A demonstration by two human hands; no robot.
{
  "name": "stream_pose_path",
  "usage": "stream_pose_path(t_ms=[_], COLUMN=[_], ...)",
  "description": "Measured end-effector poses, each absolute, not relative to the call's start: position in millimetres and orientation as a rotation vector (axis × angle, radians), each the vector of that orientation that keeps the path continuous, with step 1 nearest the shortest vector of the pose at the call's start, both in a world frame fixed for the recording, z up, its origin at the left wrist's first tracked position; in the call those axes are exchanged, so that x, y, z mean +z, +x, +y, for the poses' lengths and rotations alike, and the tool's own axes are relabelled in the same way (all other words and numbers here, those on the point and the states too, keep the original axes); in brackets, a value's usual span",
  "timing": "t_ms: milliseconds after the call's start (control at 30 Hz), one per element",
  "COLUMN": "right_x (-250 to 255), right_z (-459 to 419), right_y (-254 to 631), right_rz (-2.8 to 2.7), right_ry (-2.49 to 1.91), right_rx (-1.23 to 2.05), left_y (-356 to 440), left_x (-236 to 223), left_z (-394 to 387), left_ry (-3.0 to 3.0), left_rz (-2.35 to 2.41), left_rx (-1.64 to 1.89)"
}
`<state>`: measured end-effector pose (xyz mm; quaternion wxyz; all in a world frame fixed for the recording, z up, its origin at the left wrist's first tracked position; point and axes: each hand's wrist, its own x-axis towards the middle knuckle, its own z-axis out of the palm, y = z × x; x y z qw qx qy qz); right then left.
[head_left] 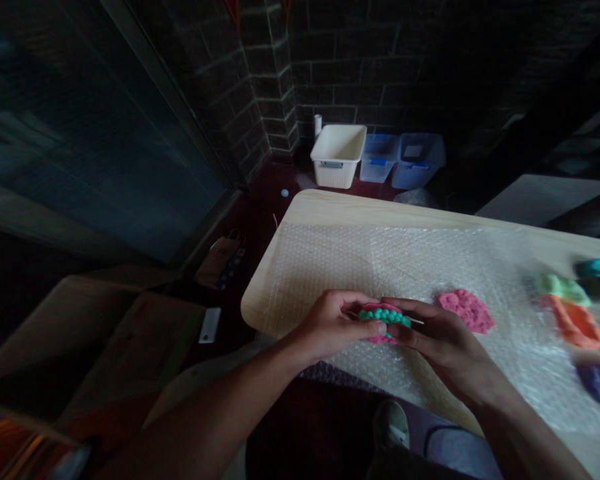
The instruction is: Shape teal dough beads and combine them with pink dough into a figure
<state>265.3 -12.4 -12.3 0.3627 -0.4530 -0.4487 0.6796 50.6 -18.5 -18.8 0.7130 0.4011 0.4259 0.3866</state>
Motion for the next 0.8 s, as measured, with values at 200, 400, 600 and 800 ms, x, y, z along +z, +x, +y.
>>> stream_pose_path(t_ms=[200,400,600,800], right_x=[-16.3,-20.6,-16.2,-16.4], right_z=[-12.5,-12.8,-13.0,-12.8], right_y=[266.8,268.6,268.1,268.3], right_rz=[-1.19,-1.16,-1.225,-1.256], right_ry=[-1.14,-1.146,-1.149,-1.134], right_rx=[1.743,1.743,1.674,1.641], left_y=[53.1,52.2,49.9,51.4], left_x=[-16.3,-17.8,-17.3,-21.4], left_z=[-19.2,-17.5,-17.4,-17.5], left_ry=[0.825,0.852,0.911,0.904], left_rz=[0.894,0.945,0.943,0.936], left_rx=[0.875,0.873,0.858,0.871])
